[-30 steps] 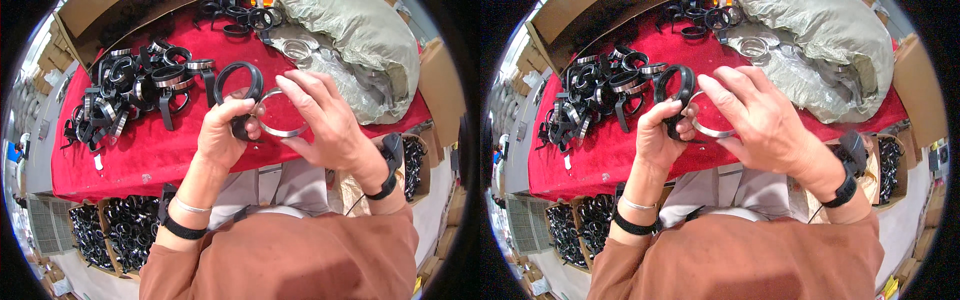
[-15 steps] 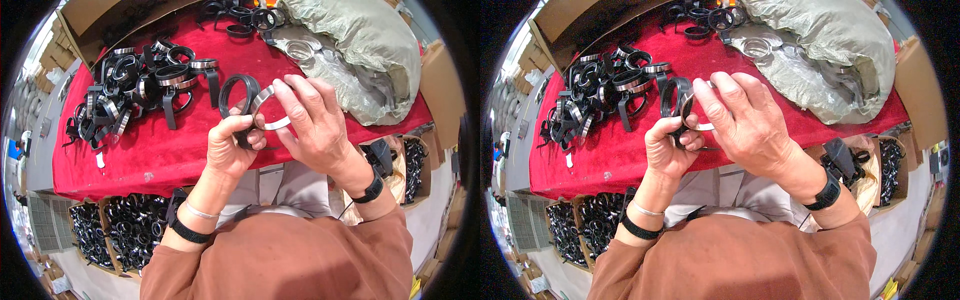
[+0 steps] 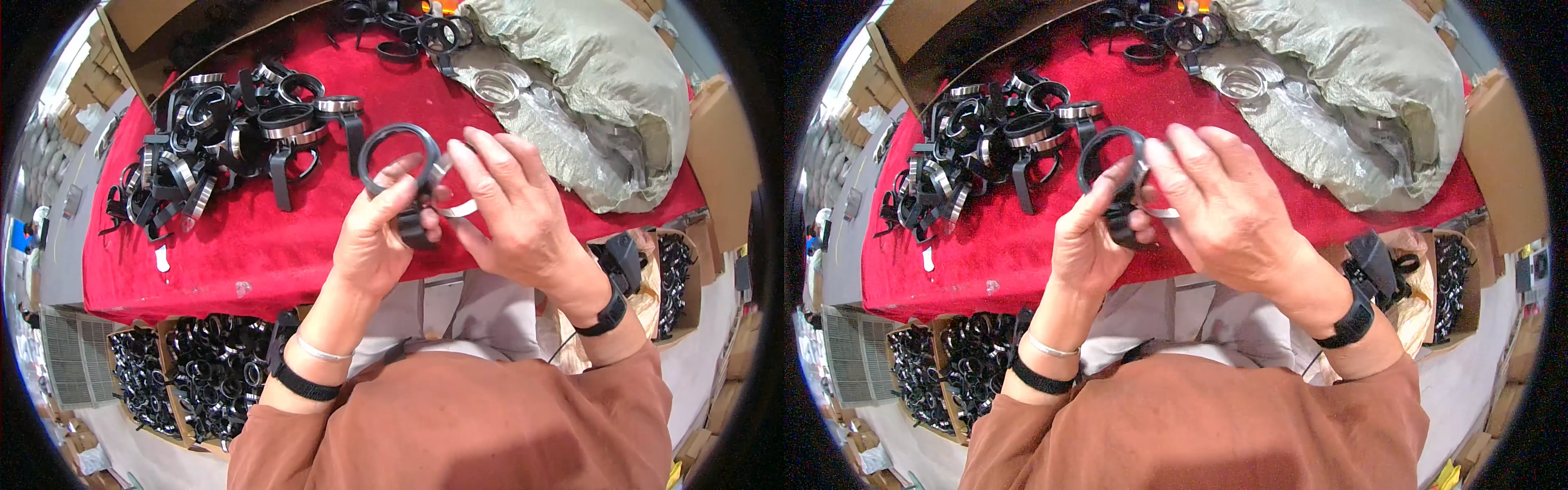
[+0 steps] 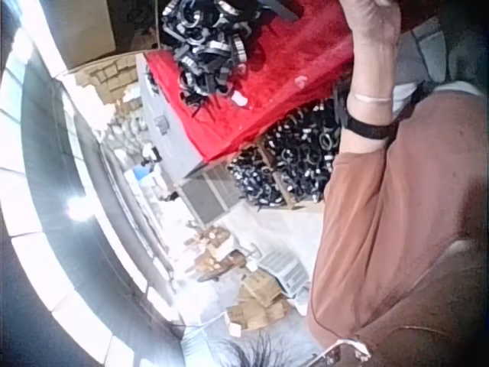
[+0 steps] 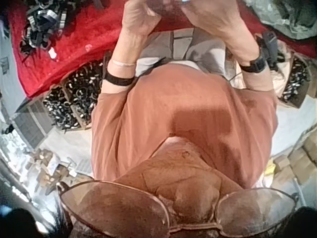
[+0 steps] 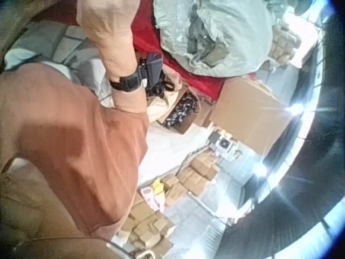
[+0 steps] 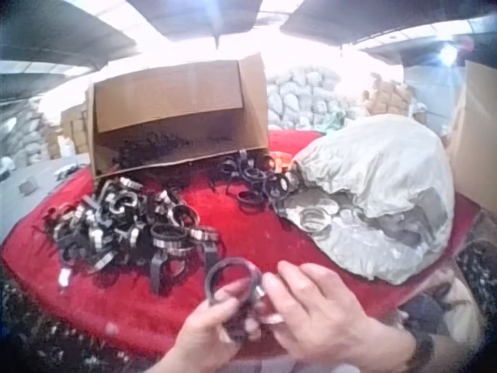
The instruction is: The person assembles cup holders by hand, picking up a black plastic ring and a metal band, fitting the band into the ring, and pressing them together. The person then places the assembled unit onto a pile on the table and reaches into a bag to retrieve another metal band to repeat the process.
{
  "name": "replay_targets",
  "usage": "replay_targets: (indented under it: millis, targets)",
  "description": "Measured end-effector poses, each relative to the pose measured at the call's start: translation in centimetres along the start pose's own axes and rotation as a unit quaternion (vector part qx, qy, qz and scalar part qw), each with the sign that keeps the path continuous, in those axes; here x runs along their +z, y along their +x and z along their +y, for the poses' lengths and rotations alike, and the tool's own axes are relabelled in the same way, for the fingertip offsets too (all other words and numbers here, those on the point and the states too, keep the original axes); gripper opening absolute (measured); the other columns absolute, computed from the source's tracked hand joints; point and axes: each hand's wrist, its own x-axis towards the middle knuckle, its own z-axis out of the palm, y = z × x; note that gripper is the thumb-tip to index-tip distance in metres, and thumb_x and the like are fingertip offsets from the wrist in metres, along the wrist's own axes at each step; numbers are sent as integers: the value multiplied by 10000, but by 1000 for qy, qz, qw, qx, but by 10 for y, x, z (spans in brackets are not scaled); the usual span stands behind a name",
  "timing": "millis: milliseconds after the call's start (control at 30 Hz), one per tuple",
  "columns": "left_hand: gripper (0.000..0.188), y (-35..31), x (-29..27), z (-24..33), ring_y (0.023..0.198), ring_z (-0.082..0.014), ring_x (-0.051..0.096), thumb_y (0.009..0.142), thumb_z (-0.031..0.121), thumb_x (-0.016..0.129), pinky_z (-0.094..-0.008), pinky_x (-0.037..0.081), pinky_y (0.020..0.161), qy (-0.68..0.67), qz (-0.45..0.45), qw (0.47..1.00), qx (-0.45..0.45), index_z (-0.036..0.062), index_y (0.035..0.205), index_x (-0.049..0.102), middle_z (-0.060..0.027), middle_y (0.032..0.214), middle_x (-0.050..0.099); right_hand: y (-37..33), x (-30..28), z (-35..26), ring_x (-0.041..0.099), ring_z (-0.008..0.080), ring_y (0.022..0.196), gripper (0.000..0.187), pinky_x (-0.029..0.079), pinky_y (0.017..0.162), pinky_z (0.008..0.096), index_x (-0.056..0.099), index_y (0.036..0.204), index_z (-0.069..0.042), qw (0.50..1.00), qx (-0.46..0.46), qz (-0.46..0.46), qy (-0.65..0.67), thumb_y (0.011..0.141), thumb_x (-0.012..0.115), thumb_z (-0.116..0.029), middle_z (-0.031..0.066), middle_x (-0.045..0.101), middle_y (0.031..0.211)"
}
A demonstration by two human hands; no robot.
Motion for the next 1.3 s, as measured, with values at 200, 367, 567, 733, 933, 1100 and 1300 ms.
replay_targets:
  millis: [200,367,567,733,933,1100,1300]
  targets:
    - [514,-12,5,14,860,-317,638,991,443,299,-428,537,740,68,-28,993,-93,176,1428,262,-211,1186,560,1,-26,20,535,387,1090,735,403,974,436,470,1264,54,965,111,-91,217,626,758,-171,251,549,1173]
    - [523,-15,20,7,1079,-294,571,1010,378,270,-455,521,829,153,19,985,-74,164,1476,164,-114,1324,475,12,-18,16,528,394,1080,752,410,965,430,468,1264,53,969,31,-114,218,607,768,-158,255,541,1173]
    - [531,-19,17,9,1200,-265,495,1010,377,265,-447,491,895,196,-9,975,-101,166,1483,147,-104,1418,374,14,-9,14,514,396,1055,777,432,930,424,454,1273,54,959,19,-115,257,588,775,-123,250,522,1181]
    - [546,-19,14,5,1227,-258,472,1013,374,262,-414,454,950,334,-33,941,-33,112,1477,147,-119,1414,374,9,-8,10,526,388,1006,776,448,886,422,465,1264,52,965,8,-109,240,582,788,-130,237,528,1172]
    - [374,-30,30,8,834,-79,527,954,202,522,-237,470,669,389,-2,921,24,27,1258,391,-27,1005,547,3,4,7,588,261,1011,678,466,872,335,467,1289,35,866,237,-23,440,740,766,-226,191,591,1120]
    - [213,-29,20,-5,643,-94,577,910,149,591,-275,484,572,452,56,881,130,3,1033,497,-45,740,598,21,36,-10,467,104,676,598,415,599,293,583,761,6,739,469,-5,484,979,356,-502,30,563,679]
    - [202,-22,27,30,662,-67,592,939,151,537,-261,500,570,419,99,899,78,-7,1062,510,-41,757,621,48,69,-1,433,77,569,594,353,519,264,551,644,-57,784,430,-23,447,998,310,-470,-14,501,597]
